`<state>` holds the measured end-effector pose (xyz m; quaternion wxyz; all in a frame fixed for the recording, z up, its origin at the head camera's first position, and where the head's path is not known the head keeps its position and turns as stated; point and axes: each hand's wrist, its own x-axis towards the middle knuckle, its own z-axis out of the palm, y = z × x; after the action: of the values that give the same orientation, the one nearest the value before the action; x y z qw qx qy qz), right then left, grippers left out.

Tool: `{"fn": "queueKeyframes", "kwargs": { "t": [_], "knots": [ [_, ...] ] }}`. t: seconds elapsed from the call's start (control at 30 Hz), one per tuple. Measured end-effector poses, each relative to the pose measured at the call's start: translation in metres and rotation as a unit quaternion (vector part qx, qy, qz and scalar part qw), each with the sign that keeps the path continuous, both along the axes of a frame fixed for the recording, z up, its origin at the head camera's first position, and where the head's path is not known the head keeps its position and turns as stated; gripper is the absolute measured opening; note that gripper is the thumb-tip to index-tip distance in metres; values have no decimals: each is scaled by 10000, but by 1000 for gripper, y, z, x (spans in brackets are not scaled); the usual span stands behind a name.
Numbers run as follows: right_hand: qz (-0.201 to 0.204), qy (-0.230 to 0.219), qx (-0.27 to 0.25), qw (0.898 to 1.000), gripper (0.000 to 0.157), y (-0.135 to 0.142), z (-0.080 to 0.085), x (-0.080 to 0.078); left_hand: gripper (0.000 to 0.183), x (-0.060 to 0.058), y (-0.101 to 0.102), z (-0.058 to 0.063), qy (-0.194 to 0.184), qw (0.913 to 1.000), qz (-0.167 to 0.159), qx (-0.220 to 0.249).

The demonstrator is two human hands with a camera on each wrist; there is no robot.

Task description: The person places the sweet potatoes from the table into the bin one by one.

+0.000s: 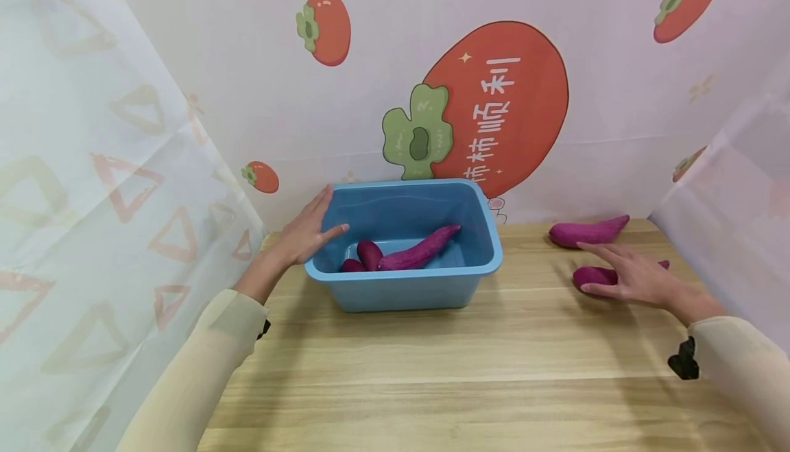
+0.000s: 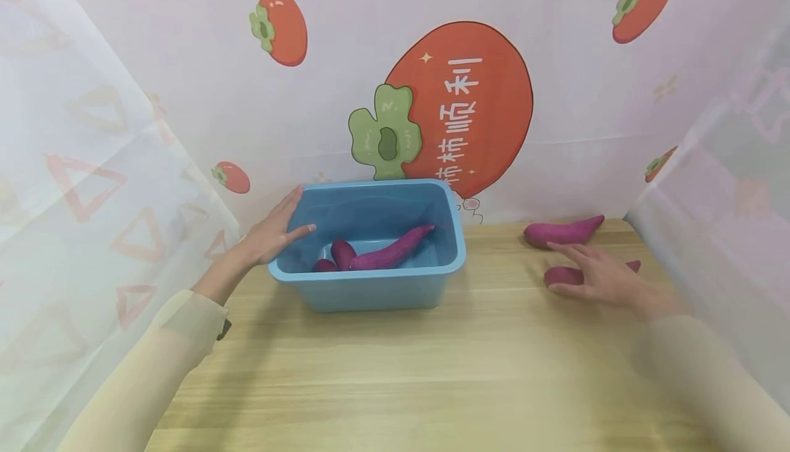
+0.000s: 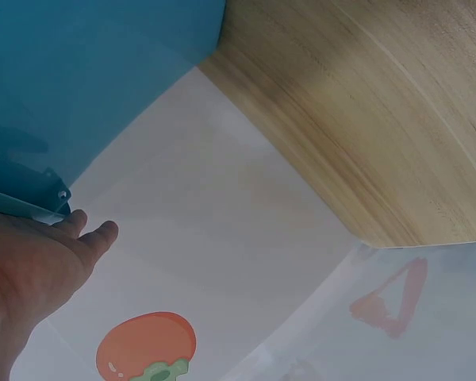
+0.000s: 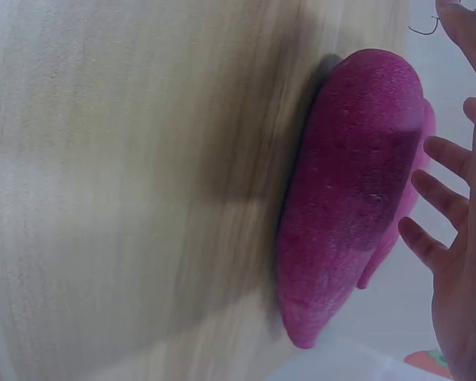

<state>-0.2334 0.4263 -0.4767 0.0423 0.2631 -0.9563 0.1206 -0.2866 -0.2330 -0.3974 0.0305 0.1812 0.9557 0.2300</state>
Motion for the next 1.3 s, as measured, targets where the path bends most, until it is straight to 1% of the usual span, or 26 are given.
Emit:
{"fn": "queueKeyframes", "kwargs": {
  "t": [0.23,0.4,0.67,0.93,1.17,1.3],
  "knots": [
    [-62,-70,-5,10000,87,3,-8,3,98,-2,-1,-3,-10,10000,-2,-9],
    [-137,-132,-47,9998,85,4,-11,4,97,0,0,-3,-18,10000,-18,40],
    [-209,-223,-6,9995,85,12,-23,3,97,0,0,-2,-22,10000,-16,29],
    [-396,-296,40,9988,85,16,-29,4,98,-1,-1,-3,6,10000,-8,30],
    [-370,-174,89,9991,83,20,-40,-1,97,-2,-1,-3,-6,10000,-5,51],
    [-366,-138,118,9992,85,20,-42,-2,97,-2,-1,-3,13,10000,4,62]
  ]
}}
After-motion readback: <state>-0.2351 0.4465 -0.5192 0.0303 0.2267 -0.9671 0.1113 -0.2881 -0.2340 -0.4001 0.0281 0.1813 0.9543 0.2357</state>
